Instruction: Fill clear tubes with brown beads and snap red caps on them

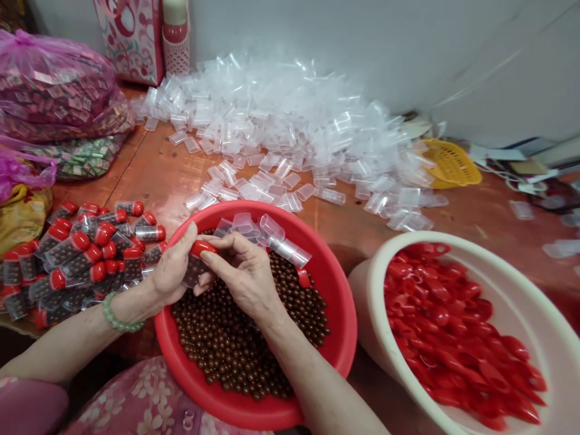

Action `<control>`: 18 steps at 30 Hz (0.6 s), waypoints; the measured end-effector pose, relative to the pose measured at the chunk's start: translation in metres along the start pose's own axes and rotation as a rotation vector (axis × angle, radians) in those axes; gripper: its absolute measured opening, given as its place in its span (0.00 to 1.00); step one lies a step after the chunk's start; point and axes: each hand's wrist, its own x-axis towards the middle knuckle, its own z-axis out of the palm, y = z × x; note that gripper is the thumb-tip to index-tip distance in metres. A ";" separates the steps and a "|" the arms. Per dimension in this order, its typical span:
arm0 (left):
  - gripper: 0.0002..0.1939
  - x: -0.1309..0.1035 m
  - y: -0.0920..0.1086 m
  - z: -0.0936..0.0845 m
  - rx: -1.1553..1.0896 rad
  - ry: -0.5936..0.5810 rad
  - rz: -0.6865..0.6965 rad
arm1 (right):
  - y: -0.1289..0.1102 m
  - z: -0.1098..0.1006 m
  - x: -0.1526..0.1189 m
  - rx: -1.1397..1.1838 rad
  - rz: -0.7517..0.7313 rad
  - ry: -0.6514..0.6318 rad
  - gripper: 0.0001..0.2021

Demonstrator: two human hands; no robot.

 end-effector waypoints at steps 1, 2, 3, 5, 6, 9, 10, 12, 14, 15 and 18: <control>0.34 0.000 -0.001 0.000 -0.012 0.001 0.004 | 0.001 0.002 -0.001 0.005 0.000 0.034 0.11; 0.34 0.001 -0.001 -0.001 -0.022 0.003 0.009 | 0.002 0.004 -0.002 0.005 -0.004 0.056 0.11; 0.33 0.001 -0.002 -0.002 -0.032 0.008 0.015 | 0.002 0.005 -0.003 0.001 -0.013 0.065 0.12; 0.31 0.002 -0.003 -0.003 -0.045 0.012 0.020 | 0.001 0.004 -0.003 -0.016 -0.029 0.052 0.12; 0.31 0.002 -0.003 -0.003 -0.043 0.007 0.017 | -0.001 0.003 -0.003 -0.032 -0.030 0.030 0.13; 0.29 0.002 -0.002 -0.002 -0.005 0.000 0.006 | -0.006 -0.001 -0.002 -0.104 -0.047 -0.030 0.12; 0.28 0.002 -0.001 -0.001 0.013 0.002 0.006 | -0.008 -0.002 -0.003 -0.135 -0.065 -0.043 0.11; 0.27 0.001 0.000 0.000 0.036 -0.002 0.010 | -0.011 -0.004 -0.004 -0.200 -0.110 -0.058 0.09; 0.25 0.001 0.001 0.000 0.034 -0.029 0.021 | -0.013 -0.005 -0.006 -0.260 -0.140 -0.072 0.07; 0.24 0.001 0.001 0.000 0.031 -0.046 0.028 | -0.014 -0.007 -0.006 -0.286 -0.147 -0.084 0.06; 0.21 0.000 -0.001 0.001 0.033 -0.086 0.067 | -0.017 -0.012 -0.007 -0.394 -0.183 -0.111 0.04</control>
